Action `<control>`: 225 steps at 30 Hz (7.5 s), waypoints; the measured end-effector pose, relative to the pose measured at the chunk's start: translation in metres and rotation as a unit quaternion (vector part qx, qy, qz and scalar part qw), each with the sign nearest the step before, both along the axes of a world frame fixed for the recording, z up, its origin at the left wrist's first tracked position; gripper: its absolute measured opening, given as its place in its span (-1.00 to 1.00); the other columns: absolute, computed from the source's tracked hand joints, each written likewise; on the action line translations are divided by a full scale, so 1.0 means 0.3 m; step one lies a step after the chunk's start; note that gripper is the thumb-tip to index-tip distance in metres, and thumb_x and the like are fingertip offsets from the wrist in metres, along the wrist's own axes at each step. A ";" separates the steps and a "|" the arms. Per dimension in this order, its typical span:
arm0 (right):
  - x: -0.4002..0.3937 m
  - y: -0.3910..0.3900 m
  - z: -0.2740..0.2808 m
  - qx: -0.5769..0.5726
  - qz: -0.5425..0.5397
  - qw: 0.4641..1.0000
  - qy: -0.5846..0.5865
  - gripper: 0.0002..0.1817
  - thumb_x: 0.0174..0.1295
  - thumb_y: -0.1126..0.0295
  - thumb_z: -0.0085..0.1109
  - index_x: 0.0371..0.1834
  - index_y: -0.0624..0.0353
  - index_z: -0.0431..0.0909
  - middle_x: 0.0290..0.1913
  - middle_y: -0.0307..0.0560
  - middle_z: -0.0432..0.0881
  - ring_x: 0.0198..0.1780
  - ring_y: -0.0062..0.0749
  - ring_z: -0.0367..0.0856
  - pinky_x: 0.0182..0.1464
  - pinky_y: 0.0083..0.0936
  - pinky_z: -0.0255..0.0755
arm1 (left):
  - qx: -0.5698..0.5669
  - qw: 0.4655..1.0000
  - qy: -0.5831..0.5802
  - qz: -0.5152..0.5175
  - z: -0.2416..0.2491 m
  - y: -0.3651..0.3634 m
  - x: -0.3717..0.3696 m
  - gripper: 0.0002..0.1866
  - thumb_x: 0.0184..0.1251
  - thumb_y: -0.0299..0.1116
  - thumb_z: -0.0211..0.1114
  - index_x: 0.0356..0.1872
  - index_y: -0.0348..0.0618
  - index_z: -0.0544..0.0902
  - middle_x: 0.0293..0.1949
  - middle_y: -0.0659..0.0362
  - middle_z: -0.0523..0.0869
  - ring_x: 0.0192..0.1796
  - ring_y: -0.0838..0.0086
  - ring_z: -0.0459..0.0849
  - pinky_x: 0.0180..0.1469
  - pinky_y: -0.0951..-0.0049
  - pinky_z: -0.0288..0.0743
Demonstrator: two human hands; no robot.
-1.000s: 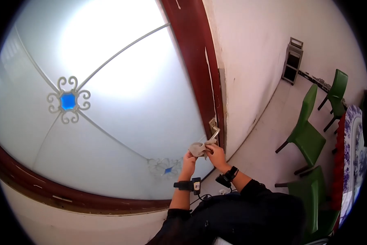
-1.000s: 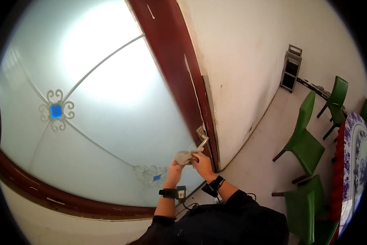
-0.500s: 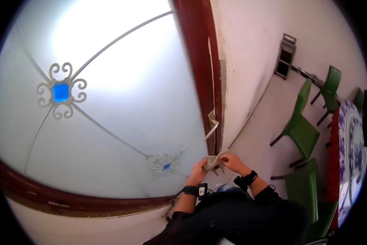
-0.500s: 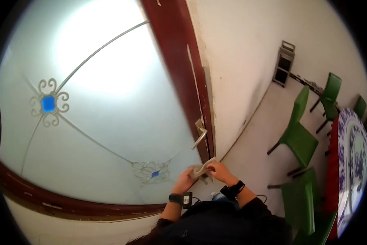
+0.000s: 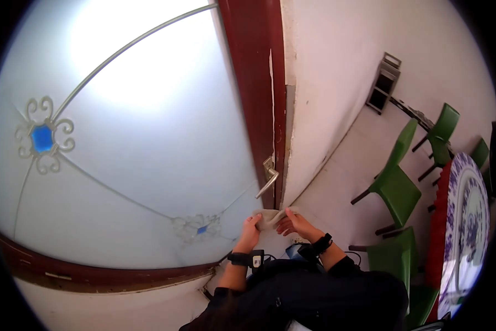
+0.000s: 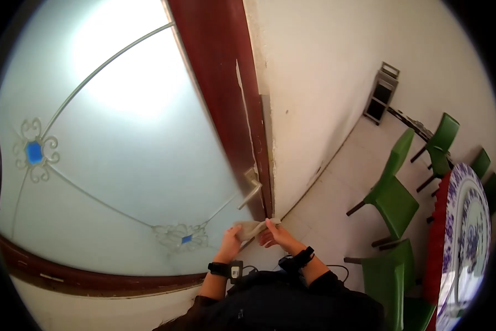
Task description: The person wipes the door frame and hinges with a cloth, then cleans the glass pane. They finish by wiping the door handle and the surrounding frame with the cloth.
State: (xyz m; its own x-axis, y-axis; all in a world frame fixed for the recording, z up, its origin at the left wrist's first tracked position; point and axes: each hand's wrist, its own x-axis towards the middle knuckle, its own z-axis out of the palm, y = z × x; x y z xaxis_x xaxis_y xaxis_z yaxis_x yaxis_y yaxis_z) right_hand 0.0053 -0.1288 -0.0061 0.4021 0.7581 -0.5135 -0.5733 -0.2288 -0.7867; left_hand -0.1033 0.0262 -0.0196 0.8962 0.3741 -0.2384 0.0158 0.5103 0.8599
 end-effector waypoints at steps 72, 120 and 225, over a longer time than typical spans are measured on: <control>0.278 0.145 -0.043 0.103 0.067 0.911 -0.394 -0.80 0.04 0.40 0.14 -0.33 0.29 0.43 -0.46 -0.06 0.56 -0.43 -0.44 0.55 -0.35 -0.57 0.40 | 0.535 0.793 0.086 0.278 0.030 0.014 0.256 -0.59 -0.02 -0.56 0.08 -0.03 -0.19 0.45 -0.10 -0.04 0.52 -0.08 0.13 0.48 -0.04 0.26 0.32; 0.322 0.148 0.345 0.246 -0.246 0.681 -0.644 -0.59 -0.08 0.67 0.08 -0.09 0.24 0.29 -0.09 0.08 0.35 -0.07 -0.18 0.37 0.03 -0.40 0.24 | 0.440 0.849 -0.066 0.284 0.380 -0.029 0.315 -0.52 0.04 -0.73 0.00 0.07 -0.27 0.36 0.02 0.09 0.42 0.08 0.40 0.39 0.08 0.49 0.29; 0.497 0.263 0.845 0.497 -0.323 0.778 -0.210 -0.69 -0.05 0.76 -0.17 -0.22 0.35 0.46 -0.17 -0.06 0.48 -0.14 -0.48 0.43 -0.09 -0.64 0.30 | 0.803 0.492 -0.045 0.334 0.850 0.016 0.475 -0.50 -0.15 -0.60 0.10 -0.02 -0.12 0.45 0.17 -0.18 0.16 0.20 -0.09 0.16 0.16 -0.15 -0.03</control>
